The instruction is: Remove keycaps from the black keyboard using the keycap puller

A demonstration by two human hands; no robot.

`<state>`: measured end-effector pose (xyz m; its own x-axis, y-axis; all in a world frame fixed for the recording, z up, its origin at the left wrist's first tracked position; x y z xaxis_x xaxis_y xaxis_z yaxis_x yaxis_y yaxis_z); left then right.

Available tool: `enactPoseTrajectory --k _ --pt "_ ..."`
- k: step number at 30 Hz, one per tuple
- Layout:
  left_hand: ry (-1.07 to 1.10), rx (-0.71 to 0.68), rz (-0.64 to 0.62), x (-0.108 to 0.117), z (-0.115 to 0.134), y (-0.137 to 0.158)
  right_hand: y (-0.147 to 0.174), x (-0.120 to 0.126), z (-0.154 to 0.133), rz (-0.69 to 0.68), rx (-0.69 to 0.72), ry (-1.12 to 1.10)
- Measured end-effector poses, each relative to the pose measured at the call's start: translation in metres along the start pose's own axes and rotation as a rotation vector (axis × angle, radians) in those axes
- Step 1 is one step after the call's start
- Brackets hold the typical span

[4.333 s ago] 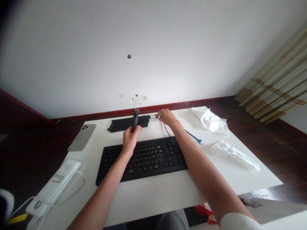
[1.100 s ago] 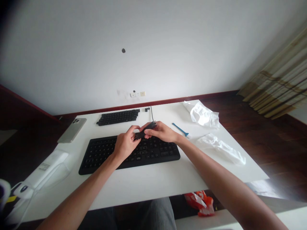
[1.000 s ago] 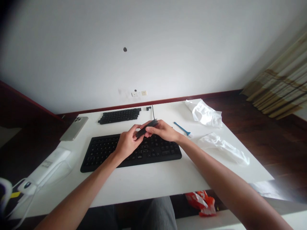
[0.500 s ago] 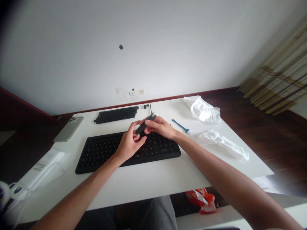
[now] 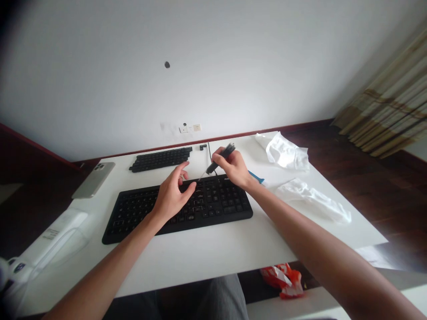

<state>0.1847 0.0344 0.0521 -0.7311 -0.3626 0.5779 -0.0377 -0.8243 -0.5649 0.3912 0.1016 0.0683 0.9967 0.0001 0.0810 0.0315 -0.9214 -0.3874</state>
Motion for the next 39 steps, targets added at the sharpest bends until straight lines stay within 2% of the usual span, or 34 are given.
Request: enactPoseTrajectory --k 3,5,7,11,15,20,30,39 --pt "-0.006 -0.066 -0.061 -0.004 0.007 0.001 -0.007 0.010 0.000 0.082 0.041 -0.001" --pt "-0.013 -0.117 -0.125 -0.009 0.016 0.004 -0.010 0.011 0.005 0.097 0.019 -0.077" --pt "-0.030 -0.161 -0.175 -0.014 0.025 0.009 -0.011 0.009 0.012 0.113 -0.076 -0.249" --pt "-0.070 -0.260 -0.275 -0.024 0.042 0.020 -0.008 0.002 0.021 0.111 -0.355 -0.619" --pt "-0.086 -0.288 -0.334 -0.032 0.046 0.025 -0.003 -0.004 0.014 0.040 -0.465 -0.759" --pt "-0.104 -0.267 -0.324 -0.037 0.040 0.024 0.004 -0.012 0.010 0.001 -0.443 -0.748" --pt "-0.141 -0.272 -0.359 -0.045 0.041 0.027 0.008 -0.018 0.014 0.035 -0.361 -0.695" --pt "-0.139 -0.254 -0.365 -0.046 0.040 0.028 0.010 -0.020 0.017 0.046 -0.365 -0.693"
Point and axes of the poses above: each hand's wrist, its own y-axis away from the middle knuckle, its own x-axis out of the back of the hand, z = x × y, the point moved 7 cm from there along -y, towards the middle knuckle, and after that the axes turned 10 degrees about z, right-handed, at the moved point
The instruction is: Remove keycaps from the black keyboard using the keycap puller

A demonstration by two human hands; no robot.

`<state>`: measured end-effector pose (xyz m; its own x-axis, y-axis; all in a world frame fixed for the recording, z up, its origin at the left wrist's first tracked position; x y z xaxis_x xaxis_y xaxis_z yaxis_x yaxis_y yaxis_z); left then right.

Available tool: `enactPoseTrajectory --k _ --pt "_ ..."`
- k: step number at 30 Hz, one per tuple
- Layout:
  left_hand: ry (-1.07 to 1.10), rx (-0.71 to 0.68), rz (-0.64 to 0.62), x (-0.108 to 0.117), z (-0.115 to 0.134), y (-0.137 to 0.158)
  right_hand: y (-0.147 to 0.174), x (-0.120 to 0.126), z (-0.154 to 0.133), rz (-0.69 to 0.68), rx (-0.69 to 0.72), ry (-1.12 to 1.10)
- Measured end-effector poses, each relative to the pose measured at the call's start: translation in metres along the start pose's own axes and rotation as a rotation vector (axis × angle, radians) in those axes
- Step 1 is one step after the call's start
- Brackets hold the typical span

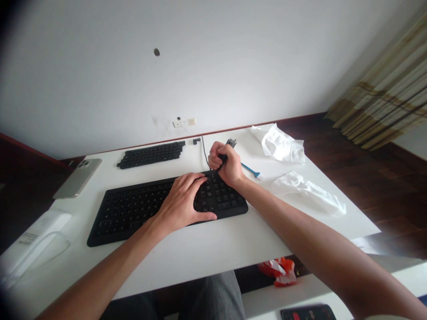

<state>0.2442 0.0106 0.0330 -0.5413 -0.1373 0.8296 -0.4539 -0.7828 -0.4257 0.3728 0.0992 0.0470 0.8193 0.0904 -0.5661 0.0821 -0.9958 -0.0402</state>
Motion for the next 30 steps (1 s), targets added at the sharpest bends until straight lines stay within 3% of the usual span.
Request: enactPoseTrajectory --k 15,20,25,30 --pt "0.083 0.029 0.039 0.005 -0.003 -0.005 0.000 0.002 0.003 -0.022 0.034 0.107" --pt "0.062 0.053 0.012 0.008 -0.009 -0.022 -0.004 0.008 -0.009 -0.132 0.240 0.466" --pt "0.121 0.067 0.037 0.004 -0.019 -0.036 -0.009 0.014 -0.029 -0.145 0.466 0.829" --pt "0.202 0.144 0.083 -0.001 -0.028 -0.036 -0.014 0.022 -0.027 -0.123 0.438 0.938"
Point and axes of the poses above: each hand's wrist, its own y-axis away from the middle knuckle, its own x-axis out of the back of the hand, z = x × y, the point moved 7 cm from there along -y, towards the middle knuckle, and after that the axes turned 10 degrees about z, right-handed, at the moved point
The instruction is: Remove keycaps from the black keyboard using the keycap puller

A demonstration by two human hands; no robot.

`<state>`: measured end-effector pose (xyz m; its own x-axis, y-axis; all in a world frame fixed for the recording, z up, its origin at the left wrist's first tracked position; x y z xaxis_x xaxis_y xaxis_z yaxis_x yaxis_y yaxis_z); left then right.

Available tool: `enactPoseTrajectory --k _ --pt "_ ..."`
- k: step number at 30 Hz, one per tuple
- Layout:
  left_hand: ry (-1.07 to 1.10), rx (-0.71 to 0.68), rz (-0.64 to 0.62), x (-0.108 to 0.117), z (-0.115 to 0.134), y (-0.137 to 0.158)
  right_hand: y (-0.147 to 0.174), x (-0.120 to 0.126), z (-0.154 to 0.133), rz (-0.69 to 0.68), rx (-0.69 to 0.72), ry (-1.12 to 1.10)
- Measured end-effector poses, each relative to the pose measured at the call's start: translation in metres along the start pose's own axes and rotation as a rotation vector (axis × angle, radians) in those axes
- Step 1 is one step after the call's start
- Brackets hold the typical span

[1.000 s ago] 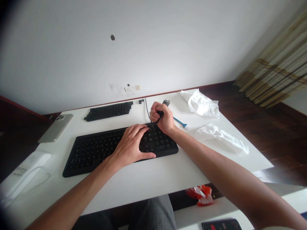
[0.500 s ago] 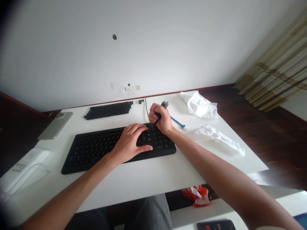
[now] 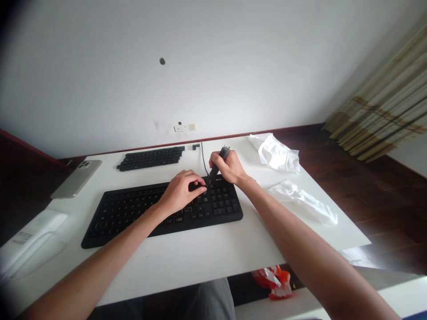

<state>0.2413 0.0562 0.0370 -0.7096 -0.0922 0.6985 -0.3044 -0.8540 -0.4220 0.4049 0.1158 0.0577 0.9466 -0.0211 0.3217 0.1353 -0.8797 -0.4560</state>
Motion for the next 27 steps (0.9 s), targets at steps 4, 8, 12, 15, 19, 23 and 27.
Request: enactPoseTrajectory --k 4,8,12,15,19,23,27 --pt "-0.014 -0.005 0.003 -0.001 -0.001 0.002 0.001 0.000 0.002 0.018 -0.029 0.019" --pt "-0.038 -0.037 0.029 0.000 0.000 0.005 0.003 -0.002 -0.006 -0.012 0.040 0.035" --pt "-0.043 -0.054 0.038 0.000 0.001 0.005 0.004 -0.003 -0.008 -0.008 0.043 0.050" --pt "-0.016 -0.046 0.043 0.001 0.000 0.006 0.004 0.000 -0.008 0.030 0.038 0.036" --pt "0.032 -0.002 0.091 0.004 -0.003 0.006 0.003 0.006 -0.010 0.112 0.049 -0.018" --pt "-0.003 -0.036 0.078 0.003 0.001 0.007 0.002 0.011 -0.009 0.199 0.028 -0.013" --pt "-0.053 -0.079 0.057 0.003 0.005 0.006 0.004 0.008 -0.010 0.213 0.004 0.048"
Point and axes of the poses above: each hand's wrist, its own y-axis away from the middle knuckle, its own x-axis out of the back of the hand, z = x × y, the point moved 7 cm from there along -y, towards the middle knuckle, and after that the axes turned 10 degrees about z, right-handed, at the moved point
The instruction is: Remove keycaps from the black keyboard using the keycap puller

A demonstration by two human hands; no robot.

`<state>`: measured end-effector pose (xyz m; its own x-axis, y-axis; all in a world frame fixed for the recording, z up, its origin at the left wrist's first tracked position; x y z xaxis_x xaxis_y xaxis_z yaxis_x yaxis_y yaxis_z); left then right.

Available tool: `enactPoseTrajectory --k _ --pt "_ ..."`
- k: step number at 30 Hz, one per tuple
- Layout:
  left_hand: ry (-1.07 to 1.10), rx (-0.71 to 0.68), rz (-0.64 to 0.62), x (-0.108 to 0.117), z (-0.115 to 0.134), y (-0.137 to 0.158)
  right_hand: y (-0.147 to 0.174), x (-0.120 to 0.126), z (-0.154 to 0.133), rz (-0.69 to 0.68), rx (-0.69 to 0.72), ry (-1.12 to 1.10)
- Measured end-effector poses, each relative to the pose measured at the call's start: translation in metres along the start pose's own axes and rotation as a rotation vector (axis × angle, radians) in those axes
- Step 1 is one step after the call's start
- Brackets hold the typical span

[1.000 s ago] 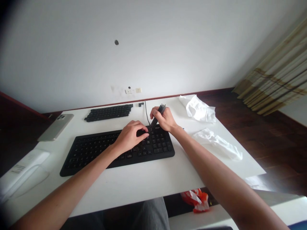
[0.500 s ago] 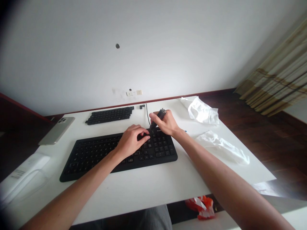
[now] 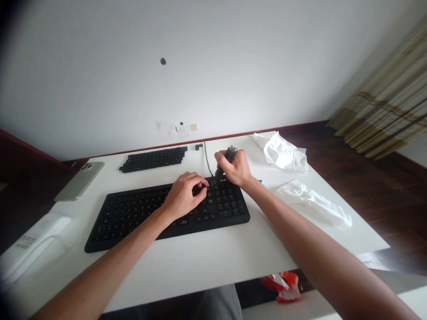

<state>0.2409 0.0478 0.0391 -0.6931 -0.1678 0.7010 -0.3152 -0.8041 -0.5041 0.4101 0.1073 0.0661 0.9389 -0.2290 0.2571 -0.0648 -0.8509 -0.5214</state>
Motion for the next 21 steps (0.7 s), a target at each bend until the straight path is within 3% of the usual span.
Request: enactPoseTrajectory --k 13,21 --pt "0.062 0.047 -0.030 -0.001 -0.004 -0.002 0.004 -0.007 -0.003 -0.079 -0.008 -0.050" --pt "0.092 0.083 -0.042 -0.002 -0.007 -0.002 0.006 -0.021 0.003 -0.358 -0.030 -0.013"
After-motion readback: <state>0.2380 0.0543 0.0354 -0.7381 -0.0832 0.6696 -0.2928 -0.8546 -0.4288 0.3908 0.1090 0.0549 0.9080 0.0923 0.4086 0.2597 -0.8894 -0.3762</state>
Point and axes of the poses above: each hand's wrist, its own y-axis away from the middle knuckle, its own x-axis out of the back of the hand, z = x × y, the point moved 7 cm from there along -y, towards the middle knuckle, and after that the axes turned 10 degrees about z, right-handed, at the moved point
